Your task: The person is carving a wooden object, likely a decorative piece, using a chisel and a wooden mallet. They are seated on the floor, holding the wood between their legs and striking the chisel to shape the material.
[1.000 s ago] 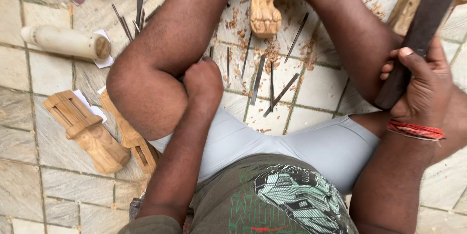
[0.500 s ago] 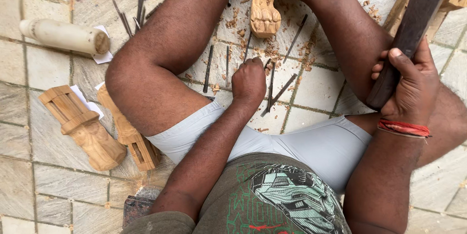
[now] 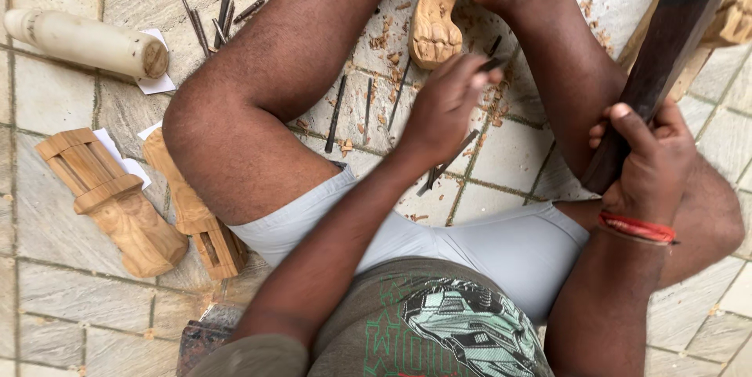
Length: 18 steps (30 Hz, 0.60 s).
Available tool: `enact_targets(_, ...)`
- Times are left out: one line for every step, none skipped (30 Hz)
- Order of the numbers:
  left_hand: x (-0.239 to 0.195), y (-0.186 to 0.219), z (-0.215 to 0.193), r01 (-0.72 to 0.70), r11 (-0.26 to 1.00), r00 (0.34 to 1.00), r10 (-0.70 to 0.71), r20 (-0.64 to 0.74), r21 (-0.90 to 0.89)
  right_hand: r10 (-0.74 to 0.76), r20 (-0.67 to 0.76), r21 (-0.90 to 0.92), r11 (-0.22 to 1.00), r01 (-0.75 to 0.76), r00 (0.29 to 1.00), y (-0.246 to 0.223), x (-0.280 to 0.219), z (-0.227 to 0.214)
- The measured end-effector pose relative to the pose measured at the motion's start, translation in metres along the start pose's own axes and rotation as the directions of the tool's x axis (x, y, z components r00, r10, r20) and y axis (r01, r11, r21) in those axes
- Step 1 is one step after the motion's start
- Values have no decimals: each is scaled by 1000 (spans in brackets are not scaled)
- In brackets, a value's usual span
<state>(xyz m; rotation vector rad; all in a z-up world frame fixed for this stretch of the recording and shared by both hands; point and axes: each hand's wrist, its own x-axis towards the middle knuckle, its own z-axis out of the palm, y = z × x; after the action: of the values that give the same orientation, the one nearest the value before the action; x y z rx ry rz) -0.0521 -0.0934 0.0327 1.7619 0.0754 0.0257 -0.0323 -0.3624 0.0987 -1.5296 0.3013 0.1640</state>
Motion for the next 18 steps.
enact_targets(13, 3, 10, -133, 991, 988, 134, -80, 18, -9, 14, -40, 999, 9, 1000, 1, 0, -1)
enact_targets(26, 6, 20, -147, 976, 979, 167, -118, 159, -11, 28, -82, 997, 13, 1000, 1, -2, -2)
enact_targets(39, 6, 27, -152, 942, 967, 204, -151, 298, -12, 42, -124, 992, 17, 999, 2, -4, -2)
enact_targets(48, 5, 33, -176, 931, 950, 246, -191, 321, -38, 58, -114, 992, 44, 998, 3, -7, -2)
enact_targets(57, 4, 37, -199, 917, 930, 288, -229, 345, -63, 74, -104, 992, 70, 995, 5, -9, -1)
enact_targets(65, 1, 39, -218, 904, 908, 325, -263, 367, -84, 88, -96, 991, 92, 993, 5, -12, 1)
enact_targets(73, -4, 39, -233, 900, 890, 350, -292, 369, -76, 88, -100, 991, 84, 993, 4, -14, 4)
enact_targets(79, -8, 39, -246, 895, 872, 372, -319, 372, -65, 86, -105, 992, 74, 994, 3, -17, 6)
enact_targets(83, -12, 40, -259, 890, 852, 394, -346, 375, -54, 84, -110, 992, 63, 995, 1, -19, 8)
enact_targets(86, -15, 39, -244, 898, 855, 377, -355, 366, -74, 91, -131, 988, 85, 993, -1, -19, 13)
enact_targets(88, -16, 40, -230, 906, 859, 361, -364, 357, -93, 99, -152, 982, 108, 991, -3, -19, 18)
enact_targets(90, -18, 39, -217, 911, 861, 348, -372, 351, -99, 90, -176, 978, 114, 991, -5, -17, 25)
enact_targets(91, -19, 39, -198, 918, 863, 330, -383, 344, -106, 82, -199, 973, 120, 991, -8, -16, 33)
enact_targets(92, -19, 39, -180, 924, 864, 313, -394, 338, -98, 56, -226, 968, 109, 994, -9, -13, 41)
enact_targets(92, -20, 40, -163, 929, 865, 296, -405, 332, -97, 38, -230, 968, 103, 995, -11, -12, 49)
enact_targets(93, -20, 40, -166, 929, 863, 299, -406, 331, -93, 20, -235, 967, 95, 995, -13, -11, 57)
enact_targets(94, -21, 40, -170, 929, 862, 302, -408, 330, -94, 11, -218, 971, 94, 995, -14, -10, 64)
enact_targets(95, -22, 41, -176, 929, 861, 306, -407, 327, -96, -3, -202, 975, 94, 995, -14, -11, 71)
